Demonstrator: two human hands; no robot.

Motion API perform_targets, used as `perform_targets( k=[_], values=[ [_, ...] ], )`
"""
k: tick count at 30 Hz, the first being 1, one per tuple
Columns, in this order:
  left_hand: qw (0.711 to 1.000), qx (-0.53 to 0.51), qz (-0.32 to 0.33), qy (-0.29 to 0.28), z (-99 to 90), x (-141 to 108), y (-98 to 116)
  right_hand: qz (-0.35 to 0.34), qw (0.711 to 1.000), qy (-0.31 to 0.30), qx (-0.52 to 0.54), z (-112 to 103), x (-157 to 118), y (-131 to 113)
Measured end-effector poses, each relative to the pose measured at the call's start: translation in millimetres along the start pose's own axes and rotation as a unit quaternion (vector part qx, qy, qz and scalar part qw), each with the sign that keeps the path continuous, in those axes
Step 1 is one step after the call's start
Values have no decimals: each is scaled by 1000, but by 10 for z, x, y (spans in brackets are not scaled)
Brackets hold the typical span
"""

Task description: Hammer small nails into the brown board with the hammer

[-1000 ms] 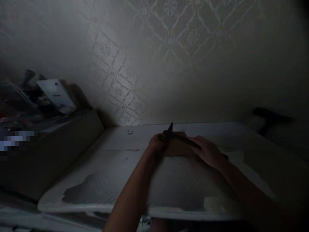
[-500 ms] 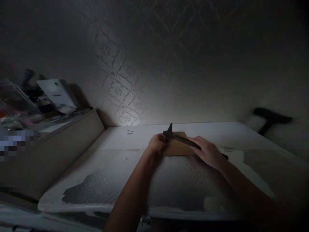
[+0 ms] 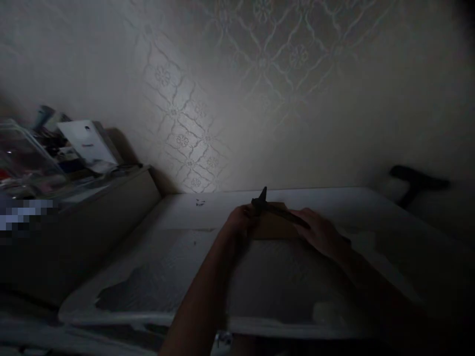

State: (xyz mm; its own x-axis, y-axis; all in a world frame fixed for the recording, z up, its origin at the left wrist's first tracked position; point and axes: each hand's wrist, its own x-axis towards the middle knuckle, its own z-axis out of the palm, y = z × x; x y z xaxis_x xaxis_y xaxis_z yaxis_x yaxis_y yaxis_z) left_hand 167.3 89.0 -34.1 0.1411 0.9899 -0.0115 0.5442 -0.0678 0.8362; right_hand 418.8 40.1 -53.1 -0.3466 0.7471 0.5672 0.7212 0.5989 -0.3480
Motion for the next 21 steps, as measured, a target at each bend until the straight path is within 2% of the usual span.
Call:
perform_targets(
  k=[3, 8, 14, 21],
  values=[
    [994, 111, -15, 18, -57, -43, 29, -3, 1000, -5, 1, 4, -5, -5],
    [952, 304, -28, 13, -119, -188, 121, -4, 1000, -2, 5, 14, -10, 11],
    [934, 354, 2, -53, -116, -238, 143, -8, 1000, 0, 5, 22, -11, 19],
    [921, 382, 19, -72, -102, -207, 97, -13, 1000, 6, 0, 15, -3, -2]
  ],
)
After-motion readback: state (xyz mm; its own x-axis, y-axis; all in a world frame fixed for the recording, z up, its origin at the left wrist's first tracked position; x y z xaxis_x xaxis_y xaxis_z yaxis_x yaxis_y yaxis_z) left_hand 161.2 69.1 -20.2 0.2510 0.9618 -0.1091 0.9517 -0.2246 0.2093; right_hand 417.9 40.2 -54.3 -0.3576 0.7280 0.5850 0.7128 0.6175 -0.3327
